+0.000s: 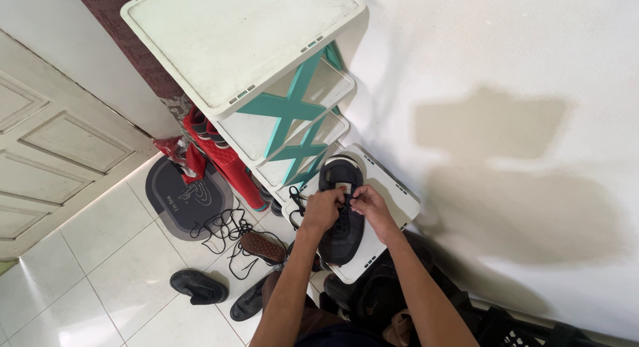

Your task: The person threads a black shoelace through the eyelets of a black sneaker placed on a white plastic shelf. They pull the lace through multiple eyelets, adjust the tension, and continue lacing the shoe from the bottom upward.

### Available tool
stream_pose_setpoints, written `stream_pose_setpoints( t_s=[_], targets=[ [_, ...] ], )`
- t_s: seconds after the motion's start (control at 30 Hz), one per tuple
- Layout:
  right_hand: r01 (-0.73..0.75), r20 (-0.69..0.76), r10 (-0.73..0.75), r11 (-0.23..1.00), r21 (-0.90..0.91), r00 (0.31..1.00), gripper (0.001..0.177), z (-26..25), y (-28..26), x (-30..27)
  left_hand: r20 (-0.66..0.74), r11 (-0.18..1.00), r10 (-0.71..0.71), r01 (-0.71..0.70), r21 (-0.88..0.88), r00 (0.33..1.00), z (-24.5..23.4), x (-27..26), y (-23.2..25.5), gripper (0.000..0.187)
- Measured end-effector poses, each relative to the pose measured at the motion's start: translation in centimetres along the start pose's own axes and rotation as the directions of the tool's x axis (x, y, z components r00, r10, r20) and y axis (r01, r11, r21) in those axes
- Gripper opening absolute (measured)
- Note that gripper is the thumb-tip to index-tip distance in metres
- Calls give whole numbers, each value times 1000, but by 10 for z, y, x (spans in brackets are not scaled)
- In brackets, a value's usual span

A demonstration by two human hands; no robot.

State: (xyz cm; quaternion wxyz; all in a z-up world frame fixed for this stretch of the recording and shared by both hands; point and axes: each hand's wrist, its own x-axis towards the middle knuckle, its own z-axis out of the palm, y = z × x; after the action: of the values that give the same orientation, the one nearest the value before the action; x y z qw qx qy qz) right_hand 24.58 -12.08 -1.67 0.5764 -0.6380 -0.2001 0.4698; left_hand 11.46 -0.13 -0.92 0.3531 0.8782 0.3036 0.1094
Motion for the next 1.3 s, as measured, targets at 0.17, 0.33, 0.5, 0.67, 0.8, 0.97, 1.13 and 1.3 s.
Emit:
stream_pose_setpoints(
  t_s=[0.17, 0.33, 0.5, 0.67, 0.8, 0.97, 1.13, 1.3],
  targets=[
    [14, 1, -14, 1000, 11, 1000, 13, 2, -1, 2, 39, 979, 118, -123, 164, 992, 5, -1, 7, 31],
    [-7, 15, 7, 1000, 2, 1000, 12, 2, -1, -1, 45, 1000, 9, -9, 5, 999, -1, -2, 9, 22],
    [3, 14, -3, 1000, -12, 1000, 10, 6, 0, -1, 104, 985, -142, 130, 115, 984, -4, 5, 22, 23],
    [22, 6, -22, 1000, -11, 1000, 10, 6, -4, 2, 116, 974, -124, 99, 201, 985, -11, 14, 32, 22],
    [33, -8, -33, 999, -16, 999, 10, 0, -1, 4, 100, 932, -140, 97, 350, 985, -7, 16, 42, 15],
    [40, -15, -40, 999, -11, 999, 11, 2, 3, 8, 29, 942, -18, 7, 337, 999, -9, -1, 48, 17],
    [37, -20, -37, 999, 16, 999, 12, 7, 3, 7, 16, 944, -53, 45, 327, 998, -8, -17, 49, 33],
    [21, -23, -21, 1000, -17, 1000, 13, 7, -5, 2, -140, 962, -2, 40, 269, 990, 6, -35, 44, 40]
  ],
)
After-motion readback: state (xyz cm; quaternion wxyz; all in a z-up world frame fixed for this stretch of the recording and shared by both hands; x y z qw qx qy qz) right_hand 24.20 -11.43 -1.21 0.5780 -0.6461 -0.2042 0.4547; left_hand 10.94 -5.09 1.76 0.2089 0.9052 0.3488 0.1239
